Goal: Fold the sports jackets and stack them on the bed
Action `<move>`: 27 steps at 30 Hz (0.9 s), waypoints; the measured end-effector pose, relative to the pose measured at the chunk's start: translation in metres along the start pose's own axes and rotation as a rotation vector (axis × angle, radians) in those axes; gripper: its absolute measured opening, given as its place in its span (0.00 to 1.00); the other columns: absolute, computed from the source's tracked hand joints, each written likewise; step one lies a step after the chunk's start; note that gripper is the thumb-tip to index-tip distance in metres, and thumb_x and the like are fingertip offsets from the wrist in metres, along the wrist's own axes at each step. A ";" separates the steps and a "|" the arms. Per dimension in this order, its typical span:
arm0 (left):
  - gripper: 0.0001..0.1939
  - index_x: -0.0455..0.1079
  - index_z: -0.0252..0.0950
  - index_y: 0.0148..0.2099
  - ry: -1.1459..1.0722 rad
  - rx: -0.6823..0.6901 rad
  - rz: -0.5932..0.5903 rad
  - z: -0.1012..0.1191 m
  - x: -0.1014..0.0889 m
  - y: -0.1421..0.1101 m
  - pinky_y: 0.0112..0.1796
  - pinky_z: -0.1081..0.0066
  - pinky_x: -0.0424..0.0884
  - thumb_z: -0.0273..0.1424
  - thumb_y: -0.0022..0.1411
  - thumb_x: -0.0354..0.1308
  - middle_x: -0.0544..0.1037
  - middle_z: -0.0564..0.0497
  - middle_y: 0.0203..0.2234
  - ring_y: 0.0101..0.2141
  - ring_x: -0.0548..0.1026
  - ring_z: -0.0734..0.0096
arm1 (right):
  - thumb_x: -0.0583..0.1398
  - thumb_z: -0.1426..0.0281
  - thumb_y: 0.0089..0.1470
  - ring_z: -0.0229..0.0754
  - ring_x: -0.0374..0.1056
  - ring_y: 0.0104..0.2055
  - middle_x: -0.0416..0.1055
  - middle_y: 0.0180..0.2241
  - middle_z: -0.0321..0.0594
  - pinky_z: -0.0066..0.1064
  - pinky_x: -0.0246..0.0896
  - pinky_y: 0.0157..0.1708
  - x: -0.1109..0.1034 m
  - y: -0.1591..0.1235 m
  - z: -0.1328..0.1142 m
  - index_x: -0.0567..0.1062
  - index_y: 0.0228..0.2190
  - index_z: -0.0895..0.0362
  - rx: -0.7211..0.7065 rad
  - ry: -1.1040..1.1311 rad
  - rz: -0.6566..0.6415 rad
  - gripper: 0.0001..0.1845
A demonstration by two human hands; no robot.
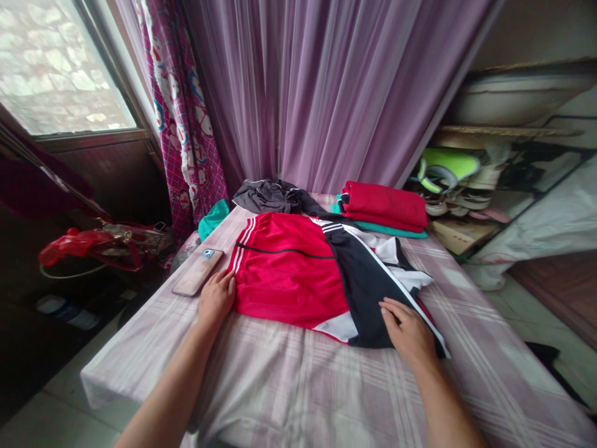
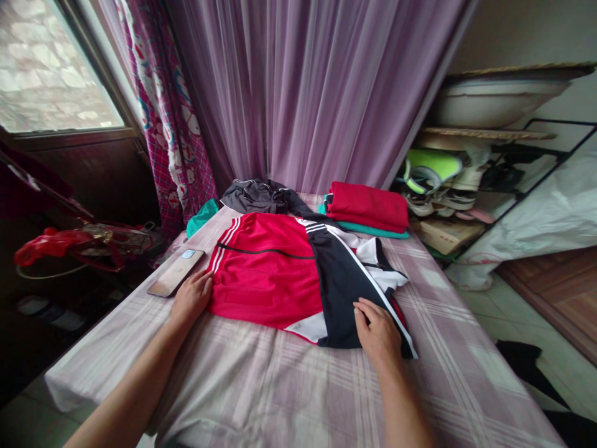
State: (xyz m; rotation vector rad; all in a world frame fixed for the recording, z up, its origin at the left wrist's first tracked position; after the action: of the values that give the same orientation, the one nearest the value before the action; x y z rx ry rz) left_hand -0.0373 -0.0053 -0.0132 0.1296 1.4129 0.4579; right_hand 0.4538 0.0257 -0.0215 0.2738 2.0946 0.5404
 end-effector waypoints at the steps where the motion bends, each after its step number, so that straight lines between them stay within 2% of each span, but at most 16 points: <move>1: 0.24 0.75 0.35 0.54 0.002 -0.004 0.004 0.000 0.000 0.000 0.59 0.61 0.64 0.35 0.69 0.42 0.77 0.42 0.53 0.55 0.72 0.60 | 0.50 0.59 0.56 0.50 0.74 0.46 0.79 0.43 0.46 0.44 0.69 0.49 0.000 0.000 -0.001 0.81 0.34 0.53 0.003 0.002 -0.002 0.22; 9: 0.25 0.75 0.34 0.53 -0.044 -0.021 0.026 -0.007 0.004 0.001 0.58 0.59 0.66 0.37 0.68 0.39 0.75 0.40 0.55 0.55 0.73 0.58 | 0.50 0.58 0.57 0.49 0.74 0.46 0.79 0.43 0.47 0.43 0.69 0.49 -0.006 0.003 -0.006 0.81 0.35 0.54 0.036 0.040 0.000 0.22; 17: 0.25 0.73 0.35 0.53 -0.201 0.037 0.086 -0.001 -0.010 -0.002 0.57 0.58 0.67 0.42 0.67 0.42 0.77 0.42 0.53 0.53 0.74 0.58 | 0.50 0.59 0.58 0.49 0.75 0.46 0.79 0.43 0.46 0.43 0.70 0.49 -0.015 0.010 -0.017 0.81 0.37 0.53 0.051 0.115 0.013 0.21; 20: 0.24 0.75 0.38 0.50 -0.232 0.082 0.054 0.005 -0.010 -0.002 0.57 0.58 0.67 0.43 0.68 0.43 0.78 0.44 0.51 0.53 0.74 0.59 | 0.50 0.61 0.58 0.49 0.74 0.47 0.79 0.45 0.46 0.40 0.69 0.49 -0.021 0.040 -0.031 0.81 0.39 0.53 0.032 0.097 0.024 0.21; 23: 0.24 0.76 0.38 0.48 -0.265 0.087 0.036 0.006 -0.009 0.000 0.57 0.59 0.68 0.44 0.67 0.42 0.80 0.45 0.48 0.51 0.76 0.59 | 0.51 0.63 0.57 0.49 0.74 0.47 0.77 0.48 0.45 0.38 0.67 0.50 -0.014 0.089 -0.040 0.79 0.43 0.54 0.077 0.005 -0.040 0.21; 25: 0.25 0.76 0.37 0.48 -0.275 0.079 0.030 0.005 -0.009 0.001 0.56 0.59 0.68 0.45 0.67 0.42 0.81 0.44 0.48 0.50 0.76 0.59 | 0.52 0.65 0.57 0.48 0.75 0.45 0.78 0.46 0.45 0.37 0.67 0.49 0.001 0.121 -0.032 0.76 0.51 0.54 0.213 -0.076 -0.146 0.23; 27: 0.26 0.76 0.37 0.47 -0.276 0.079 0.013 0.005 -0.008 0.002 0.55 0.60 0.69 0.45 0.67 0.42 0.81 0.44 0.47 0.50 0.77 0.59 | 0.53 0.65 0.58 0.47 0.76 0.42 0.80 0.38 0.43 0.35 0.67 0.47 0.021 0.141 -0.018 0.69 0.58 0.55 0.390 -0.138 -0.292 0.27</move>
State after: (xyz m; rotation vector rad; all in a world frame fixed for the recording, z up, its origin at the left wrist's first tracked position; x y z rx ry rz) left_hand -0.0339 -0.0061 -0.0043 0.2565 1.1594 0.3798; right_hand 0.4248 0.1533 0.0390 0.2138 2.0455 -0.0622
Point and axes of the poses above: each hand's wrist, its own y-axis towards the middle knuckle, its own x-axis out of the palm, z = x × y, the point moved 10 cm from there along y, towards the middle knuckle
